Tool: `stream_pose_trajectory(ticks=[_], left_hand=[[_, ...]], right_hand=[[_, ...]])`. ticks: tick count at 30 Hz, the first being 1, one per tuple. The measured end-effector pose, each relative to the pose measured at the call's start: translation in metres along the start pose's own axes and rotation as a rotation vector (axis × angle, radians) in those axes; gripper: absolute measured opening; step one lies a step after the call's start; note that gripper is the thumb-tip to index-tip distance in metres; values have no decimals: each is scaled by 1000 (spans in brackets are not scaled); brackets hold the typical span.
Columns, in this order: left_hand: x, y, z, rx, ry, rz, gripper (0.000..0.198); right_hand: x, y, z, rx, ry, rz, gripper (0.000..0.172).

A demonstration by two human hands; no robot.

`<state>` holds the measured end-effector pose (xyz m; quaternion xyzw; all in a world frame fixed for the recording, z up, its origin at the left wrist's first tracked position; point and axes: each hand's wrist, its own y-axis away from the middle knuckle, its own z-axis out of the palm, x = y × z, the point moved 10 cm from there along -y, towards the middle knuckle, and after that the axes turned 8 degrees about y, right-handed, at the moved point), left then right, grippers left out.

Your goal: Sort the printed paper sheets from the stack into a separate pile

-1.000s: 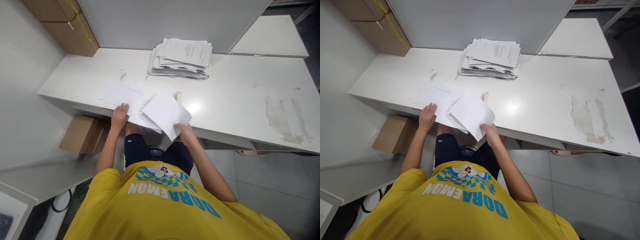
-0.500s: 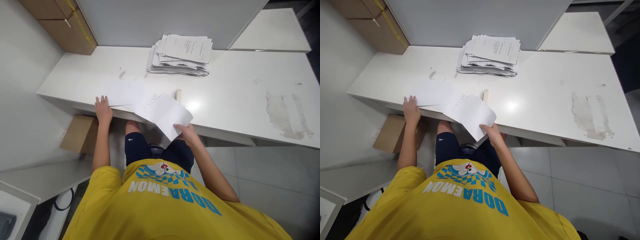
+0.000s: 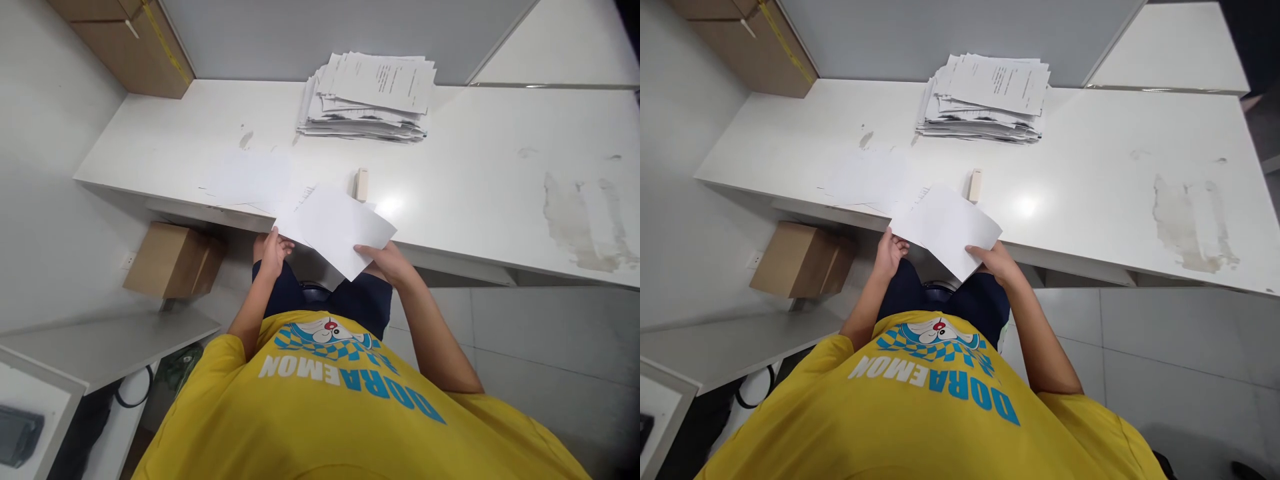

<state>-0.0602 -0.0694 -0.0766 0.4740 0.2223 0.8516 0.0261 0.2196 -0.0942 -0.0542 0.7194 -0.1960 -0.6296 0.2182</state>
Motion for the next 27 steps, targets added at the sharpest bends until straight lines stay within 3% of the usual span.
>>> stream_pose_trajectory(ticks=[4,6,9,11,13,15,19,22,27], left_hand=[[-1,3,13,-12,33,-5,37],[3,5,10,22,31,19,35],[7,11,4,48,12,36,31],[7,14,0,52,8,32,31],[6,16,-1,56,25,33,31],[3,18,-2,72,37,30,29],[2,23,-7,130,17,25,23],[6,26,-10,126,10,37,25],[4,29,-10,67,93,-5,42]], right_hand=[[-36,12,-33,119,406,-217,26],[-65,30,-49,199,586,-391,29],[-114,70,-64,396,675,-714,36],[-138,98,-55,521,731,-969,37],[-147,109,-26,542,856,-1171,37],[-141,99,10,430,994,-1259,42],[-106,53,63,55,1129,-1222,47],[-87,27,72,-90,1158,-1146,49],[-79,9,72,-175,1123,-1114,51]])
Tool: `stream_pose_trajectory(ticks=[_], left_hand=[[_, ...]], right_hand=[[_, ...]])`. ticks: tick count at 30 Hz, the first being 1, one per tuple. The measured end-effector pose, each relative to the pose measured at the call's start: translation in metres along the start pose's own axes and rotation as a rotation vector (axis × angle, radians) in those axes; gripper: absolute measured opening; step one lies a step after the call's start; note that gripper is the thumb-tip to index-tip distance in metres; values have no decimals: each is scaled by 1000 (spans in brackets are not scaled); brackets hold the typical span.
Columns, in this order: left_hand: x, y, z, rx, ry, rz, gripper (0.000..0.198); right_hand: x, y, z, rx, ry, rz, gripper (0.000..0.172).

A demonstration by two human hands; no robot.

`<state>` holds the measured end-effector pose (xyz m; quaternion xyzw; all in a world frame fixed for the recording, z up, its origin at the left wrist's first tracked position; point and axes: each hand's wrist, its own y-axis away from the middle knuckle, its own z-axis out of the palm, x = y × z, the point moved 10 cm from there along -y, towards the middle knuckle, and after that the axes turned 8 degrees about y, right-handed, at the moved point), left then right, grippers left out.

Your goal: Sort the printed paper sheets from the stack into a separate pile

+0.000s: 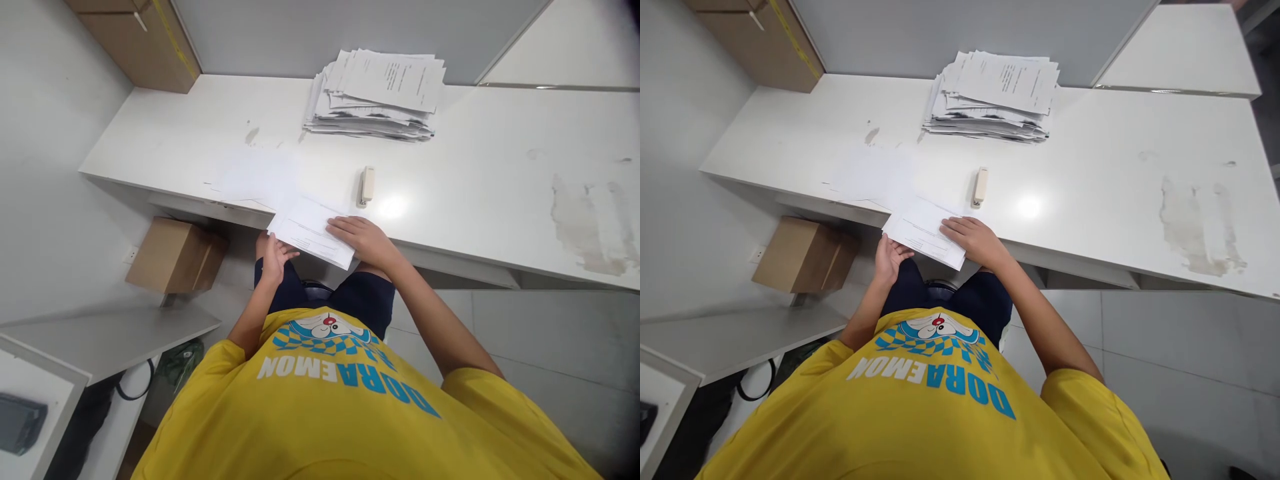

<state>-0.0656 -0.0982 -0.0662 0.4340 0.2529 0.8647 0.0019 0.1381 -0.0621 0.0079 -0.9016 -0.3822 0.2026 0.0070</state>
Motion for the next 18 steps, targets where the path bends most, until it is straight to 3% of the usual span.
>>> stream_pose_trajectory(ticks=[4,7,9,11,13,14,16,18], left_hand=[[-7,-1,8,-34,-26,0,42],[-8,-2,12,-24,-25,30,37],[-7,-2,11,-14,7,45,33],[-8,-1,10,-13,46,44,30],[-12,2,8,-18,78,24,28],[-15,4,8,-22,90,12,27],[-23,9,8,-35,106,-10,29],[-29,15,10,-62,97,-13,32]], right_hand=[[1,3,-2,-29,-64,-23,59],[-2,22,-15,13,-112,30,64],[2,43,-29,167,-207,184,57],[16,76,-39,440,-375,485,46],[25,109,-21,632,-639,815,38],[23,115,-1,635,-804,926,39],[7,103,37,501,-1133,991,47],[-8,84,53,424,-1327,944,52]])
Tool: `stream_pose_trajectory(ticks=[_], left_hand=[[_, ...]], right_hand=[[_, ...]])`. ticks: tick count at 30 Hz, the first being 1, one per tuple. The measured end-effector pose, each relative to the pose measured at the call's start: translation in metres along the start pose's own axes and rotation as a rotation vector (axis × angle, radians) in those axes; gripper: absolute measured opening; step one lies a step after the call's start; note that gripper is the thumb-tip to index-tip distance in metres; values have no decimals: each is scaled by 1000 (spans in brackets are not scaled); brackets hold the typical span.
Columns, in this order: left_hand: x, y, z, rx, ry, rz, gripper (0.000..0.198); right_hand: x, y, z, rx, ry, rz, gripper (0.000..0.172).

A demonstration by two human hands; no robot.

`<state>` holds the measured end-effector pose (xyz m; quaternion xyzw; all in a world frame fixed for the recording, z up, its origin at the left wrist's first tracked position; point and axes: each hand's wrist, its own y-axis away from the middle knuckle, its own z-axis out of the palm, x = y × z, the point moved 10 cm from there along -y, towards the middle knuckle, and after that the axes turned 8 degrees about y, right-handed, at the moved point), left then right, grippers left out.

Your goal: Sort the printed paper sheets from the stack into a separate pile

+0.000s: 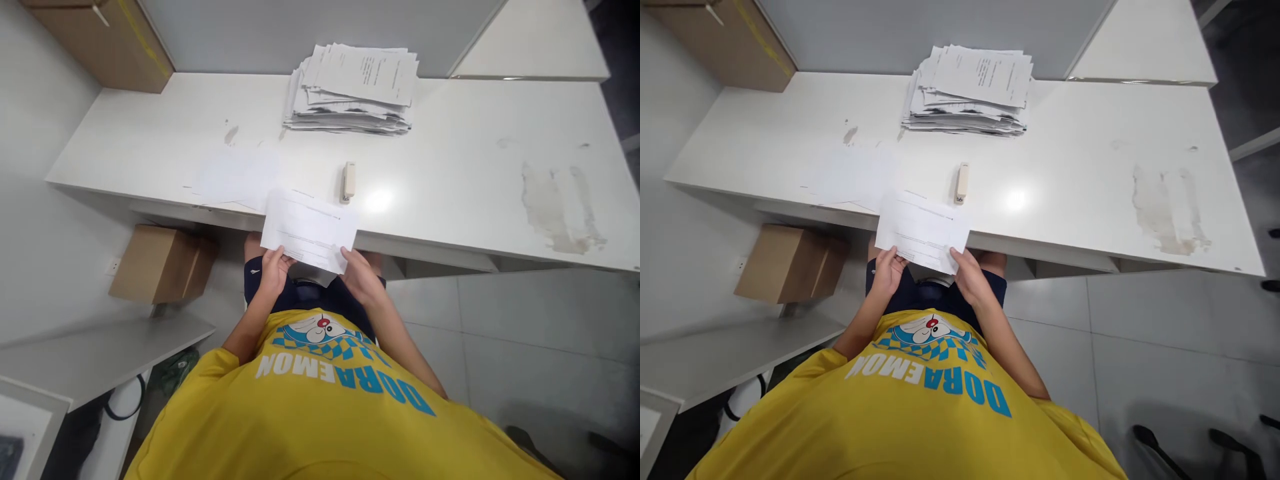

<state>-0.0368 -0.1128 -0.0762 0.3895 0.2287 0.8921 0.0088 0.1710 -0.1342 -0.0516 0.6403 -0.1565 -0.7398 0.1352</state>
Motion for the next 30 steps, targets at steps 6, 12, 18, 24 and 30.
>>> stream_pose_trajectory(ticks=[6,12,18,24,30], left_hand=[[44,-8,25,-116,-158,251,38],[86,-54,97,-324,-413,434,36],[72,-79,136,-409,-424,422,26],[75,-71,139,-431,-430,542,22],[82,-65,144,-474,-430,604,21]], right_hand=[[-60,-14,-38,231,81,-250,48],[-112,-34,-84,413,289,-498,30],[-103,-58,-89,374,239,-552,48],[-106,-63,-96,425,210,-578,38],[-98,-58,-92,455,206,-562,39]])
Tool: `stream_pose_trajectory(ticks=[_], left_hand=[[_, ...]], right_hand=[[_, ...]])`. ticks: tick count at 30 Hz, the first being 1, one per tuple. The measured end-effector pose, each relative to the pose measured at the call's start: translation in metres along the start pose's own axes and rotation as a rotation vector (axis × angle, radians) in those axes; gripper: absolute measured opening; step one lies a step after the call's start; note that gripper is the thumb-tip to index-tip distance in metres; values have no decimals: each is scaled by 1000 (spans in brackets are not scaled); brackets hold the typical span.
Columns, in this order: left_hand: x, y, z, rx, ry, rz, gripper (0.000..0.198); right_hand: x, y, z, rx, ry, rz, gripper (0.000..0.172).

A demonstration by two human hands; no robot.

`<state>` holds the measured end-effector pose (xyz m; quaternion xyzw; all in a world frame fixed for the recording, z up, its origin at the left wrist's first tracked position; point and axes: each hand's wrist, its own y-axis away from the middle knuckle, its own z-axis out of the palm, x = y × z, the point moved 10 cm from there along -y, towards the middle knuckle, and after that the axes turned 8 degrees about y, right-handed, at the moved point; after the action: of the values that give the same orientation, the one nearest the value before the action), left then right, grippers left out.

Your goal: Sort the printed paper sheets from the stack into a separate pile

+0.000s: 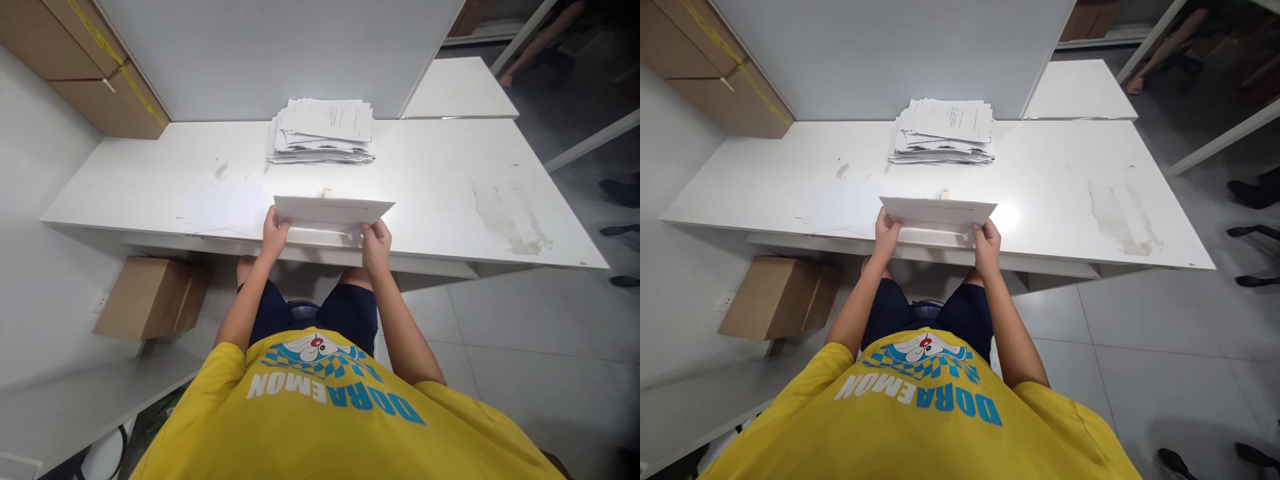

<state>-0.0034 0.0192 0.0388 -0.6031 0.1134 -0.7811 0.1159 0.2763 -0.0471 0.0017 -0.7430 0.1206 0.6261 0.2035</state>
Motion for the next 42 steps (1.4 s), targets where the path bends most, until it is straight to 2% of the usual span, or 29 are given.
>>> stream_pose_trajectory(ticks=[4,7,10,15,18,24,26,28,31,33,35,38,42], left_hand=[[-14,7,5,-9,-63,-117,25],[-24,23,5,20,-69,-220,29],[-24,38,6,18,-29,-252,26],[-18,49,7,-84,-94,-230,7],[-12,51,10,-137,-213,-169,7],[9,69,17,-100,-616,-24,4],[11,76,15,-77,-687,-43,4],[10,80,9,-75,-724,-79,10],[13,79,-1,-120,-721,-88,38],[15,76,-8,-160,-672,-77,56],[16,72,-13,-195,-606,-68,61],[15,64,-10,-229,-567,-71,60],[11,50,17,-302,-648,-80,50]], right_hand=[[1,-1,-10,23,-1,-31,37],[6,0,-20,28,0,-26,29],[7,9,-32,63,-12,-23,26],[6,32,-53,198,-60,-39,26],[4,41,-56,225,-68,-80,26],[14,61,-64,304,-63,46,24],[14,67,-63,265,-36,100,25],[14,72,-57,148,3,190,28],[15,82,-44,-126,94,337,36],[14,89,-43,-254,171,389,37],[17,92,-50,-288,204,425,36],[28,88,-65,-258,150,491,36],[41,77,-80,-224,31,549,37]])
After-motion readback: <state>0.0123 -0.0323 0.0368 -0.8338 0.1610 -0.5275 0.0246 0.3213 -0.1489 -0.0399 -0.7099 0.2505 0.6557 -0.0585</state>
